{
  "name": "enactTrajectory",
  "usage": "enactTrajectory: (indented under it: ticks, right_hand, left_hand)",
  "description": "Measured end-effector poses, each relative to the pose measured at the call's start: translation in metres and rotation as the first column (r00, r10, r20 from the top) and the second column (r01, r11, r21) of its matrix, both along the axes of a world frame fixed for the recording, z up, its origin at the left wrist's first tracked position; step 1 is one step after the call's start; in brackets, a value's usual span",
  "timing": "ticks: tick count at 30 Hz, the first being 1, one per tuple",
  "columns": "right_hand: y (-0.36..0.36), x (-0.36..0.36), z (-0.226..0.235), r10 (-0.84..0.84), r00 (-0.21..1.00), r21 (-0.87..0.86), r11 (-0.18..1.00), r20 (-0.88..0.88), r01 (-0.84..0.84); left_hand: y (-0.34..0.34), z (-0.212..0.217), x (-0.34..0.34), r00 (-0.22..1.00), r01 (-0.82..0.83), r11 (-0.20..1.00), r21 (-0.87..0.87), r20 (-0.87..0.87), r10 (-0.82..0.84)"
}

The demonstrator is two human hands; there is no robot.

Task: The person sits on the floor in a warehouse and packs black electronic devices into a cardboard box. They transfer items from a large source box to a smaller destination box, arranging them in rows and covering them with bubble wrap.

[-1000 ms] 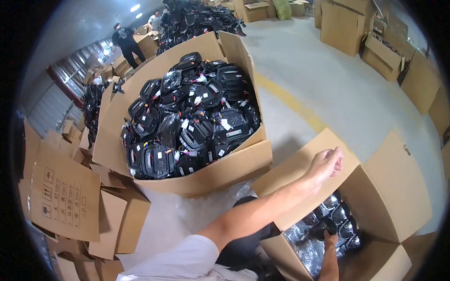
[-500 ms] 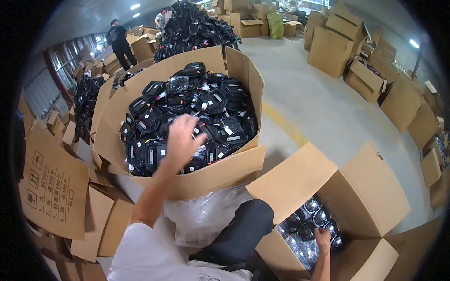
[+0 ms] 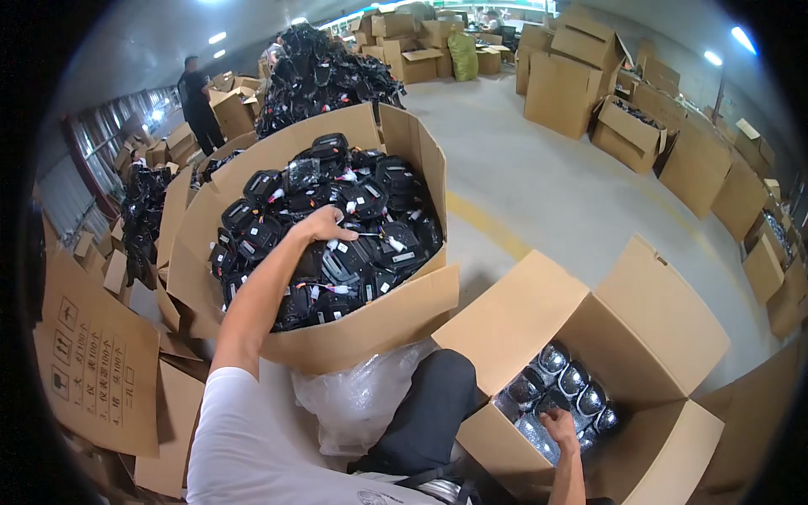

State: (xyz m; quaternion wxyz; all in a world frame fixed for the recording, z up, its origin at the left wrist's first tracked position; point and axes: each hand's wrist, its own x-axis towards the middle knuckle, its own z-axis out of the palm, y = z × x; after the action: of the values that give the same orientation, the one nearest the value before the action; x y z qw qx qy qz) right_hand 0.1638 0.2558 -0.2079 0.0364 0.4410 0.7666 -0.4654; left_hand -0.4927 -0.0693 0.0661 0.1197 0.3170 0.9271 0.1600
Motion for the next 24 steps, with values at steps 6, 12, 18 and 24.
enactTrajectory:
  ticks: [6, 12, 18, 24]
  right_hand:
    - [-0.01, -0.02, -0.009, 0.143, 0.99, 0.087, 0.986, 0.01, -0.143]
    - [-0.007, -0.014, -0.012, 0.169, 0.986, 0.088, 0.982, 0.013, -0.17]
    - [-0.001, 0.015, -0.016, 0.125, 0.992, 0.192, 0.975, -0.031, -0.116]
    - [-0.008, -0.013, -0.002, 0.108, 0.99, 0.167, 0.982, -0.095, -0.092]
  left_hand:
    - [-0.017, -0.005, -0.02, 0.989, 0.018, 1.0, -0.015, -0.148, -0.02]
    - [0.005, -0.004, -0.028, 0.913, -0.277, 0.937, 0.214, -0.244, 0.326]
    - [-0.014, 0.111, -0.031, 0.946, -0.262, 0.554, 0.79, 0.323, -0.012]
    - [-0.008, 0.199, 0.004, 0.9, -0.144, 0.395, 0.907, 0.286, -0.329]
